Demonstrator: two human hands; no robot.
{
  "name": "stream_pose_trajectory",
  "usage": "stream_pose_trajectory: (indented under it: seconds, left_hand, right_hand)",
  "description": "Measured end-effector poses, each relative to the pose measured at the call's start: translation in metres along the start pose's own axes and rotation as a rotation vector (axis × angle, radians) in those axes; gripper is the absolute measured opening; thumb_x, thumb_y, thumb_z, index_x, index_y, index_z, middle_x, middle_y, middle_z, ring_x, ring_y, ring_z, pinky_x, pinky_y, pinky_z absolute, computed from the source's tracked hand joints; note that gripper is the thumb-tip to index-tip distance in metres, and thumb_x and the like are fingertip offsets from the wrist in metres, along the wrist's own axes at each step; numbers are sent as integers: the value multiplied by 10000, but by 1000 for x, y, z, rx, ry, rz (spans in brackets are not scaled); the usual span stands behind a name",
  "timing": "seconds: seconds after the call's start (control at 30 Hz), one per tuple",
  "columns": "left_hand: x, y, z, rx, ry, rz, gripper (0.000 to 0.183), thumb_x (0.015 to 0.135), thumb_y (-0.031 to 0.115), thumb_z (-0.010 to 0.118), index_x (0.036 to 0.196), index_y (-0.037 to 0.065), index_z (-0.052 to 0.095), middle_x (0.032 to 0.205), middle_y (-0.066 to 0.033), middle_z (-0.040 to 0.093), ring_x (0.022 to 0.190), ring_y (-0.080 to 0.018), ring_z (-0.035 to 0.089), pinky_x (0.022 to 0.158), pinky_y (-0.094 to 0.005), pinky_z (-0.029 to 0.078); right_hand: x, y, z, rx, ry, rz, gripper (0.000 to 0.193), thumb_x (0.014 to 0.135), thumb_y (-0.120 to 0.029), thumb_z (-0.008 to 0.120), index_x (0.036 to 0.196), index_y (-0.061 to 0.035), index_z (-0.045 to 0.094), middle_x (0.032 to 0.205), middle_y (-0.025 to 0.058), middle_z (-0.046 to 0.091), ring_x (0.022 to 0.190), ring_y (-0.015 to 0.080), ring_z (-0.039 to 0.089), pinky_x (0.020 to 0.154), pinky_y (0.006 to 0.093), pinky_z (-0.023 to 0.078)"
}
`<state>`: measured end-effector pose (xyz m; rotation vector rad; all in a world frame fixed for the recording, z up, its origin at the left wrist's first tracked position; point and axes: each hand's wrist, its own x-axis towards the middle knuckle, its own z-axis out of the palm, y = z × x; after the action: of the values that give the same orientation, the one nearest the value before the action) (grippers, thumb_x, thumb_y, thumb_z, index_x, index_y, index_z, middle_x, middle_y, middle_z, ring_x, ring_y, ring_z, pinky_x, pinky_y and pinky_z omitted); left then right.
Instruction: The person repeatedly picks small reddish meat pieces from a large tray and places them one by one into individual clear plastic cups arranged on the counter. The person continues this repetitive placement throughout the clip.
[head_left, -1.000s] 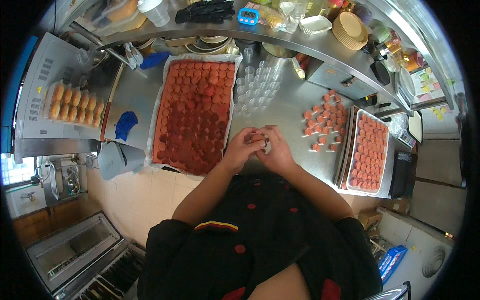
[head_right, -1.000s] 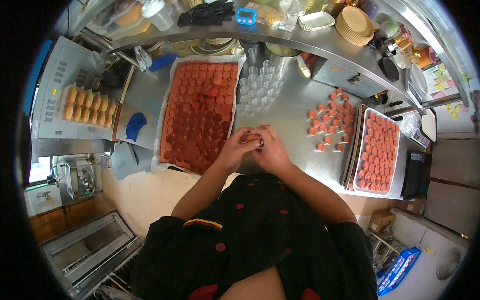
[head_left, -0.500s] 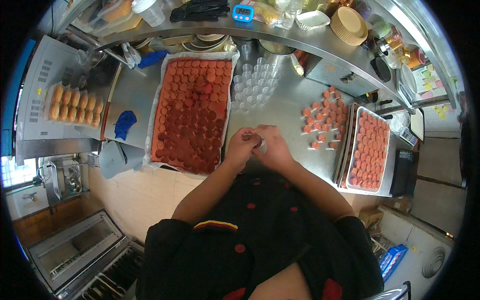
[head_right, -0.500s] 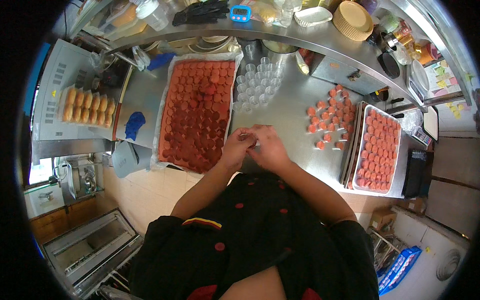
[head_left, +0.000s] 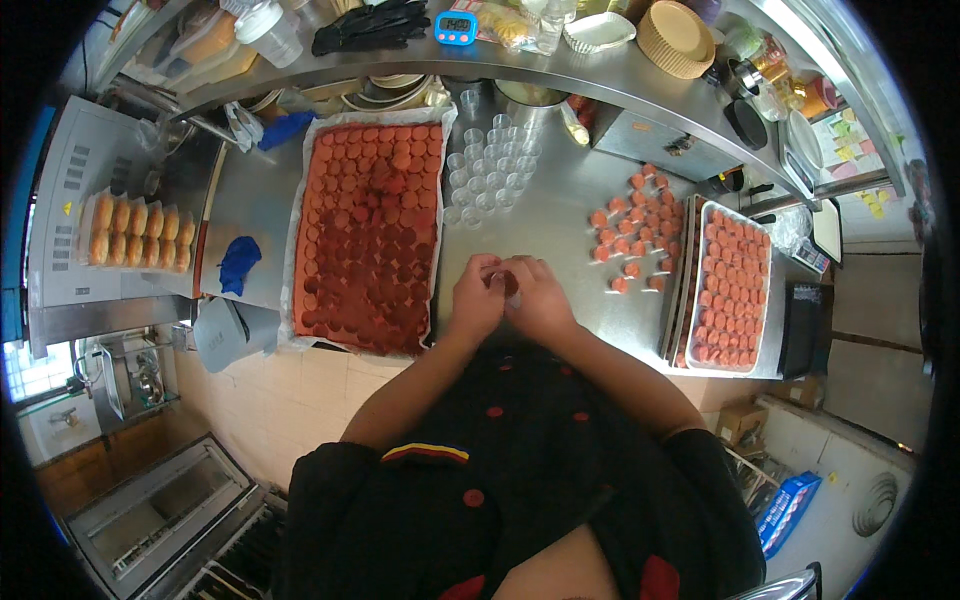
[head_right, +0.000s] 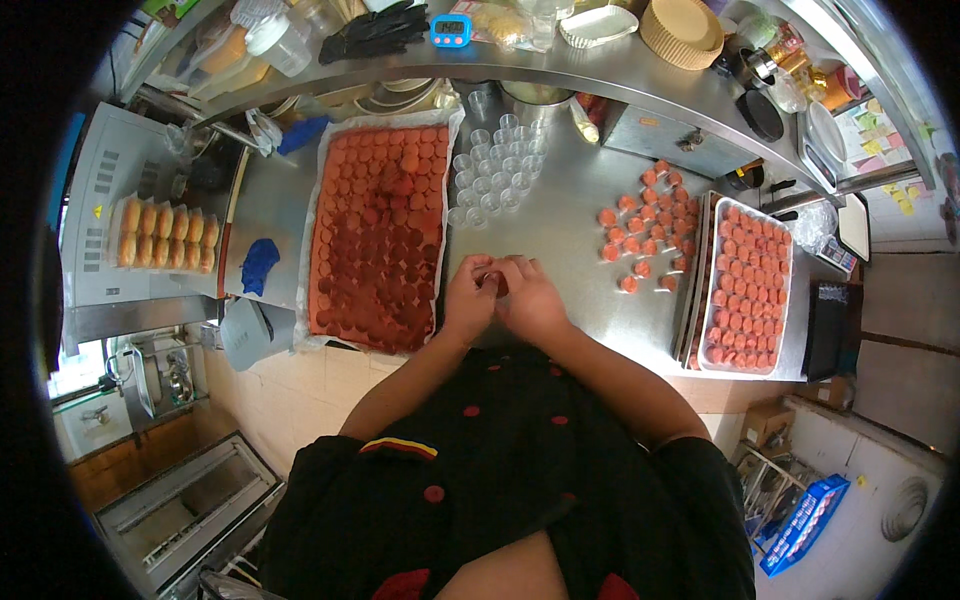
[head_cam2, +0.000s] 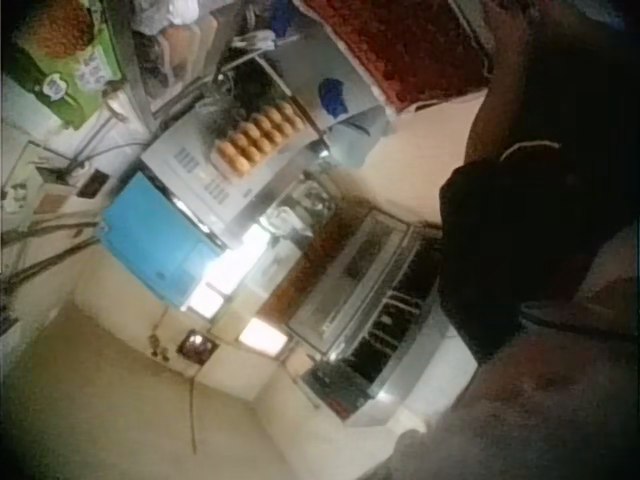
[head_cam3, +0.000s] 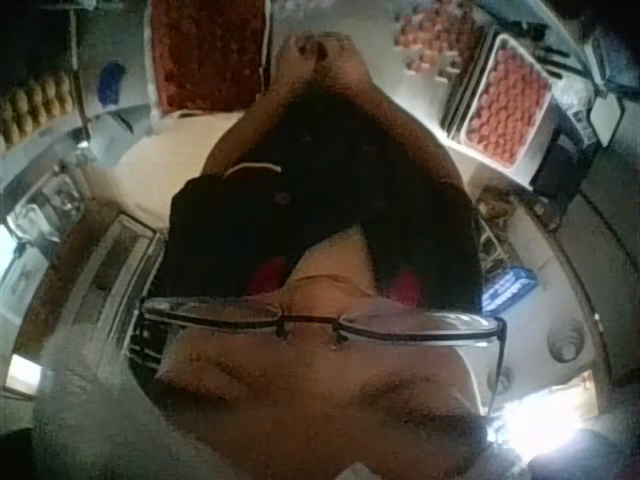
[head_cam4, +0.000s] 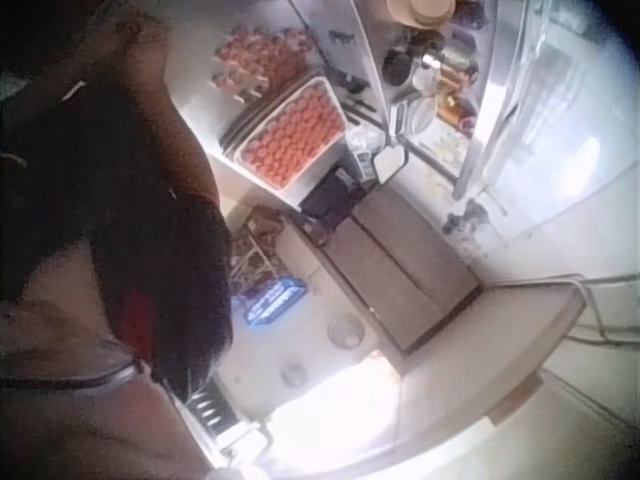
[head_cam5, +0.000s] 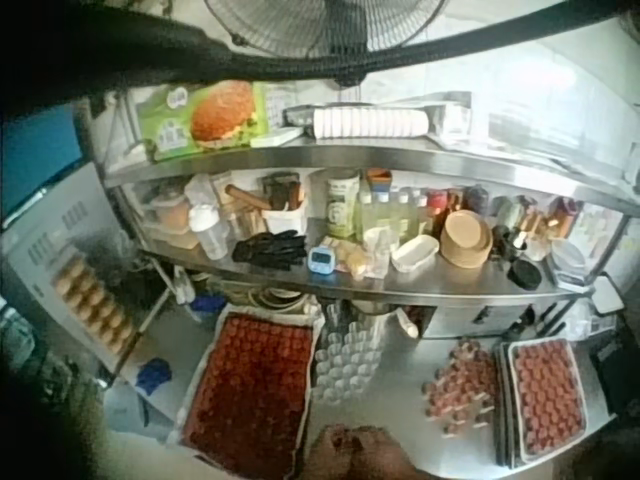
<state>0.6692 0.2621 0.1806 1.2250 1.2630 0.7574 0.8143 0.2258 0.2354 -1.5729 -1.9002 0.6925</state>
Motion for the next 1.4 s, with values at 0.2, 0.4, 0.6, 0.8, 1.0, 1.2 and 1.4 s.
stream_pose_trajectory:
  seconds: [0.2, 0.4, 0.6, 0.8, 1.0, 1.2, 1.4]
  left_hand:
    - [3, 8, 6, -50, 23, -8, 320, 960, 8, 636, 1269, 20, 551, 1133, -124, 714, 1032, -187, 689, 906, -320, 555]
    - [12, -2, 15, -21, 136, 67, 323, 938, 16, 622, 1250, 53, 544, 1088, -170, 760, 962, -268, 744, 853, -376, 572]
    - [22, -14, 18, -132, 18, -87, 359, 918, 36, 669, 1246, 57, 525, 1068, -176, 756, 962, -252, 744, 855, -368, 571]
    - [28, -50, 21, 149, -204, -41, 313, 933, 150, 682, 1235, 77, 640, 1059, -122, 765, 959, -260, 742, 857, -384, 571]
    - [85, -62, -58, 420, 258, -10, 252, 967, 228, 660, 1170, 89, 716, 1081, -165, 729, 1057, -343, 693, 926, -442, 546]
    - [143, -91, -112, 954, 438, -7, 430, 941, 217, 700, 1353, 130, 613, 1353, -176, 574, 1268, -446, 503, 1091, -528, 431]
    - [135, -77, -108, 698, 179, -140, 439, 889, 179, 758, 1293, 98, 605, 1326, -165, 599, 1248, -380, 564, 1081, -471, 471]
  right_hand:
    - [-4, 5, 1, 112, -15, 73, 601, 796, -20, 743, 1356, -134, 555, 1350, 185, 577, 1132, 413, 657, 921, 469, 587]
    - [-4, 7, -2, 136, -38, 150, 585, 833, -37, 736, 1374, -129, 536, 1343, 183, 575, 1031, 412, 693, 868, 468, 602]
    - [-1, 11, -1, 90, -45, 161, 534, 828, -88, 749, 1325, -130, 558, 1279, 156, 616, 1022, 391, 703, 842, 476, 603]
    - [-13, 42, 9, -90, -187, 330, 471, 849, -185, 761, 1280, -111, 586, 1258, 133, 640, 1063, 383, 685, 878, 477, 580]
    - [-52, 154, 4, -448, -216, 508, 499, 850, -238, 812, 1274, -107, 584, 1285, 125, 617, 1236, 356, 587, 1023, 481, 510]
    - [-12, 161, -5, -491, -157, 464, 614, 878, -241, 787, 1438, -179, 542, 1394, 131, 574, 1272, 374, 562, 1080, 476, 481]
    - [93, 113, 59, -212, -287, 209, 431, 946, -249, 686, 1365, -187, 607, 1186, 146, 681, 1153, 344, 641, 974, 485, 537]
